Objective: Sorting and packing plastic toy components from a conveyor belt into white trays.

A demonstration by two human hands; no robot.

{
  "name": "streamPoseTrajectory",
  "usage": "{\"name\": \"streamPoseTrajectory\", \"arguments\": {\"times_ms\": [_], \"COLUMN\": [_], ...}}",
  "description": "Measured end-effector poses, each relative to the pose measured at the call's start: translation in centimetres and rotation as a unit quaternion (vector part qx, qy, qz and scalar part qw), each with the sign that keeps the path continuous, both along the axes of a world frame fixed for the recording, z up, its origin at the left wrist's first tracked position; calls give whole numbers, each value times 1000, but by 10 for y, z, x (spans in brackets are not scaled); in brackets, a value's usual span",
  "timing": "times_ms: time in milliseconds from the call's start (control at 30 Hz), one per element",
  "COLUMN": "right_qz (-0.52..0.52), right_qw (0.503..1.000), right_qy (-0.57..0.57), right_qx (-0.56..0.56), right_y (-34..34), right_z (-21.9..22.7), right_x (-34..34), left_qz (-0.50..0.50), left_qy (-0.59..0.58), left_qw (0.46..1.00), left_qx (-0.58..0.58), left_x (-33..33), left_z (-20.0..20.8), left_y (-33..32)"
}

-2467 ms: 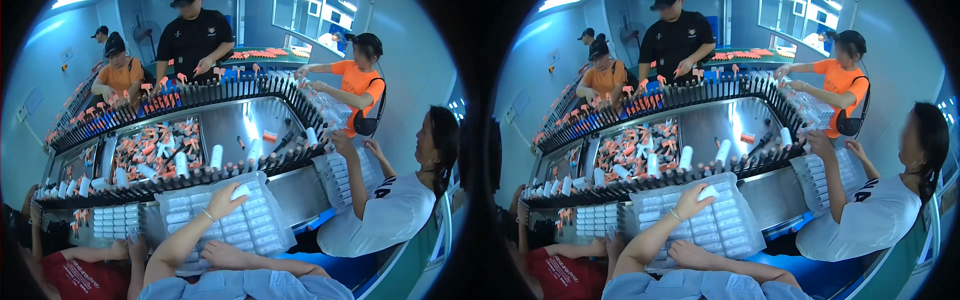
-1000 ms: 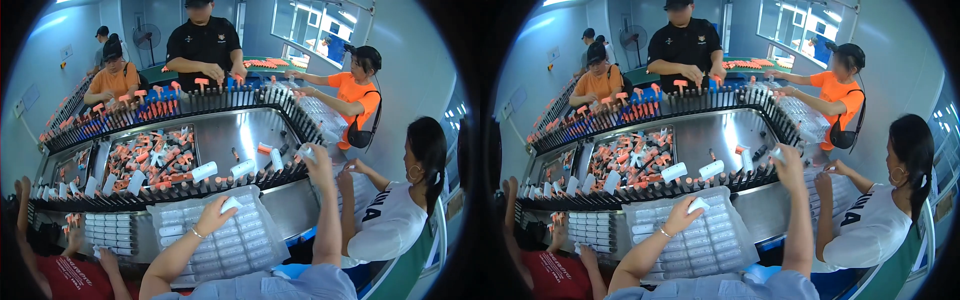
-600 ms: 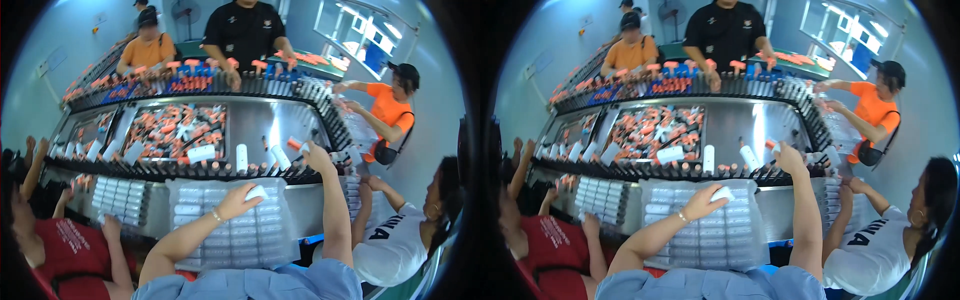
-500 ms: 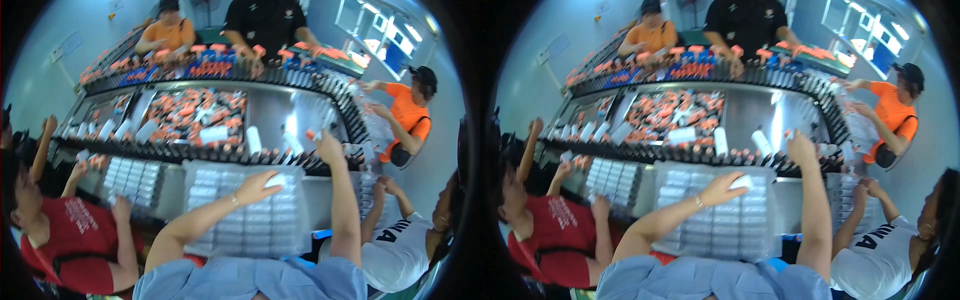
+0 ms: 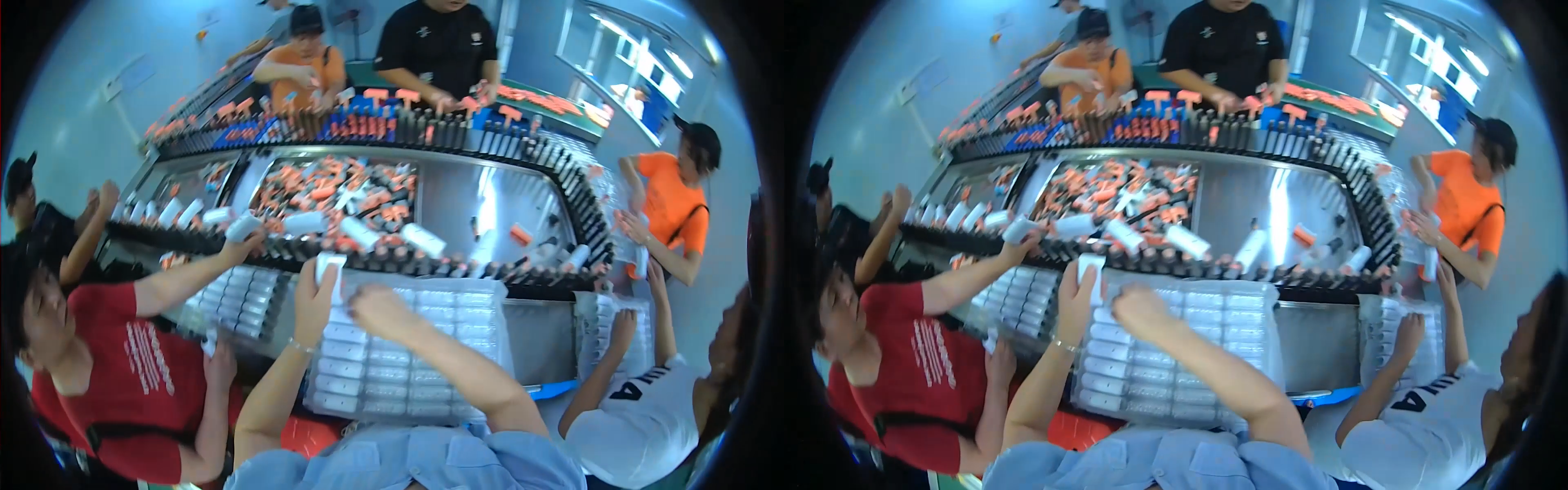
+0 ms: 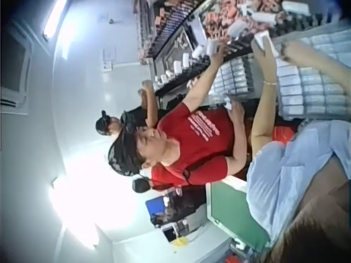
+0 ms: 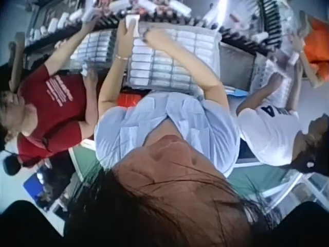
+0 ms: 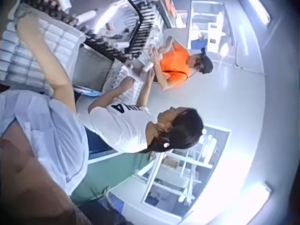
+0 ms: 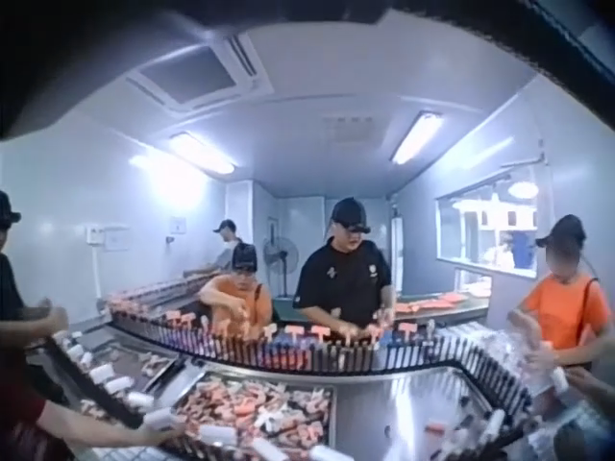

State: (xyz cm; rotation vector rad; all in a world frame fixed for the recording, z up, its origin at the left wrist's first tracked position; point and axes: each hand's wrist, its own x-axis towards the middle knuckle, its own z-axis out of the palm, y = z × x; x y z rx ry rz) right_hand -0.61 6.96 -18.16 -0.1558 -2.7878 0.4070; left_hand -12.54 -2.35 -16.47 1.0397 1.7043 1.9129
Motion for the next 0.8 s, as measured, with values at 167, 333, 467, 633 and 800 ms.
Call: {"name": "streamPoseTrajectory", "arguments": {"times_ms": [167, 333, 467, 633, 800], "right_qz": [-15, -20, -33, -165, -276], "right_qw": [989, 983, 990, 962, 919], "right_qy": [-147, -6, 42, 31, 26], "right_qx": [20, -184, -133, -214, -281], "right_y": [-18, -7, 13, -4, -15], "right_z": [2, 1, 12, 21, 10], "right_x": [-10, 8, 81, 162, 216], "left_qz": [-37, -78, -73, -10, -7], "left_qy": [-6, 135, 251, 279, 420], "left_qw": [999, 987, 963, 944, 859], "left_qx": [-16, -42, -73, -174, -294], "left_x": [22, 49, 102, 110, 104], "left_z": [19, 25, 53, 27, 6], "left_y": [-2, 50, 99, 148, 178]}}
